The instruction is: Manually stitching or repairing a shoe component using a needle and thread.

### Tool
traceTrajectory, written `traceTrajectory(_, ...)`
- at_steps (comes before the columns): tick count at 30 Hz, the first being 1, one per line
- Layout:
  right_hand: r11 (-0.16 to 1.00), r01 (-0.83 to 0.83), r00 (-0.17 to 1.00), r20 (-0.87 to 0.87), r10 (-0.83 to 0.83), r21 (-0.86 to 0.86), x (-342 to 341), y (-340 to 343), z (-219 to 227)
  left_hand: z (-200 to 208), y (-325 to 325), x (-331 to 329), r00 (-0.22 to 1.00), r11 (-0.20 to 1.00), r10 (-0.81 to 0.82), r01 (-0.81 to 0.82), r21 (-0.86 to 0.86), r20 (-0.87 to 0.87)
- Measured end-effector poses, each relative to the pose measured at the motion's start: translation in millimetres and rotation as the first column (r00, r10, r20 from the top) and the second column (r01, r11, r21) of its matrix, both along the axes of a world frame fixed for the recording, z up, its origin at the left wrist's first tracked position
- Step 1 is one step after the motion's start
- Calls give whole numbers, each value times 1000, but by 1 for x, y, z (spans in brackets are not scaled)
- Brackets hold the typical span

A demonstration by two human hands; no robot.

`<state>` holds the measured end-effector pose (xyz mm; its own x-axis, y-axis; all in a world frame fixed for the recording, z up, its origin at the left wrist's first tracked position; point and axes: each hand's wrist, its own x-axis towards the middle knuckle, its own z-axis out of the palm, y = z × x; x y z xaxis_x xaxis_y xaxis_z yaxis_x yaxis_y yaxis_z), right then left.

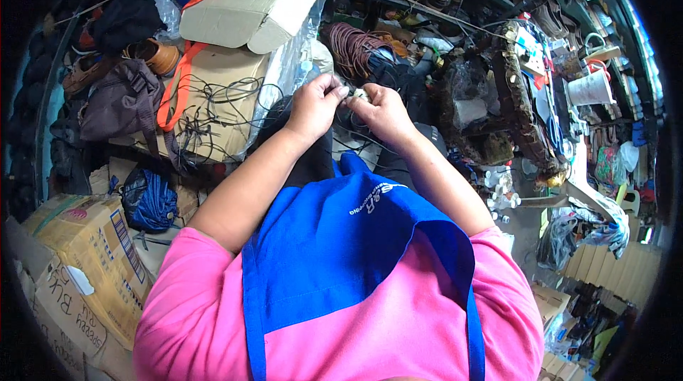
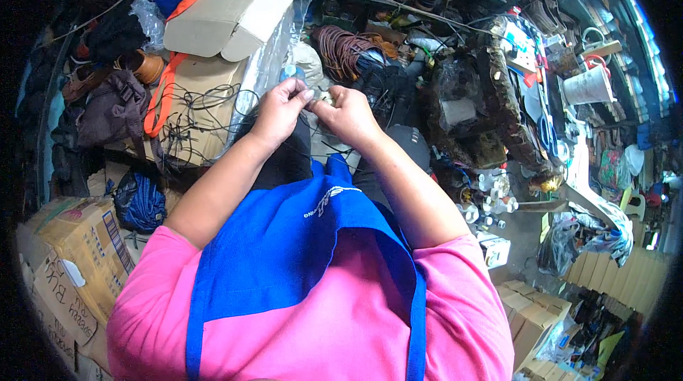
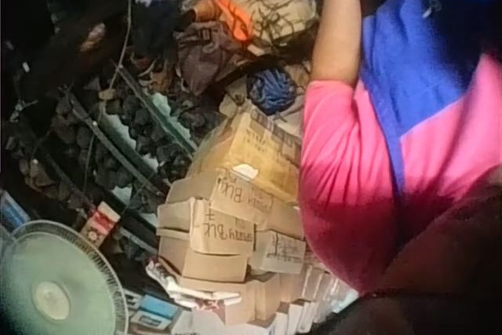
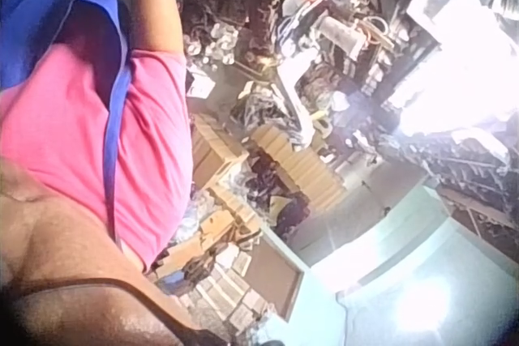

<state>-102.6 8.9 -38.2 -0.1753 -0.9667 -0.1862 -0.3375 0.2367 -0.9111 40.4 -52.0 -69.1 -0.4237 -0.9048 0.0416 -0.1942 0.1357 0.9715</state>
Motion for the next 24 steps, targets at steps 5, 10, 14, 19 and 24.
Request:
traceTrajectory(5,997,71,989,-131,-73,-19,-13,7,0,4,-2,-25,1000,1000,-10,10,-28,25)
traceTrajectory(10,991,106,973,-196,-119,-78,-28,18,-8,-2,-2,-47,995,998,-64,65,-11,80)
traceTrajectory(14,998,43,965,-257,-55,-55,-26,34,-2,-18,-7,-56,999,995,5,-10,96,54)
traceTrajectory(19,997,8,998,-60,-4,71,-17,54,-2,-10,-37,-37,995,957,78,-55,285,-70)
traceTrajectory(24,1000,24,1000,18,-25,16,-42,51,-12,31,-5,-36,942,922,-112,217,320,-315)
